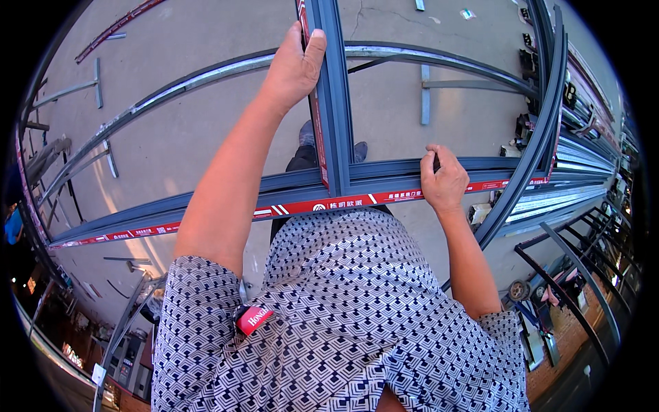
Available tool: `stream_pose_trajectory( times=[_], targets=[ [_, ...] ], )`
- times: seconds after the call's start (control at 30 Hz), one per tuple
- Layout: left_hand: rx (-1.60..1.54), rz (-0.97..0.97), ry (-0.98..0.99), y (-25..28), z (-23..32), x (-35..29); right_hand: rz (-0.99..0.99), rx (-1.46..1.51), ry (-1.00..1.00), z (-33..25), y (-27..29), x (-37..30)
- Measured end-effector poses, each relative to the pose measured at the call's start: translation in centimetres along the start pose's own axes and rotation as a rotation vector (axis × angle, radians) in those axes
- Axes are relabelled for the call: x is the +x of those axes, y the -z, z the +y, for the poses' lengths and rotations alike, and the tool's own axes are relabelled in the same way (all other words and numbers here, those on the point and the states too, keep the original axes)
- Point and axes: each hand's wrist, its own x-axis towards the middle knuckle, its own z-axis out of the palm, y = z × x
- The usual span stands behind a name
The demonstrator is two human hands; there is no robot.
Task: The person assembles a large window frame by hand, fitting metal profiles together on a workbench. They align and insert multiple frame sections, including vertical and horizontal pieces, to form a complete rectangular structure. The person handles the frame components directly without using tools.
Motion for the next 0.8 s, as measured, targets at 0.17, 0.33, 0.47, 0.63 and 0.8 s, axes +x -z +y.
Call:
stream_pose_trajectory(
  times=[0.17, 0.33, 0.47, 0.63, 0.8],
  targets=[
    [0.228, 0.037, -0.029, -0.6, 0.1, -0.2, 0.002, -0.004, 0.000, 0.0, 0.3, -0.1],
    [0.373, -0.017, 0.060, -1.0, 0.6, -0.2, -0.001, -0.007, -0.005, 0.2, 0.7, -0.1],
    [0.435, -0.060, 0.109, -1.0, 1.5, -0.1, 0.041, -0.007, 0.046, 0.6, 0.7, -0.2],
    [0.462, -0.063, 0.120, -1.4, 2.4, -0.3, -0.120, 0.270, 0.124, -4.8, 1.8, 0.8],
    [0.447, -0.060, 0.097, -1.9, 2.6, -0.4, -0.590, -0.007, 0.123, -13.3, 2.1, 2.4]
  ],
)
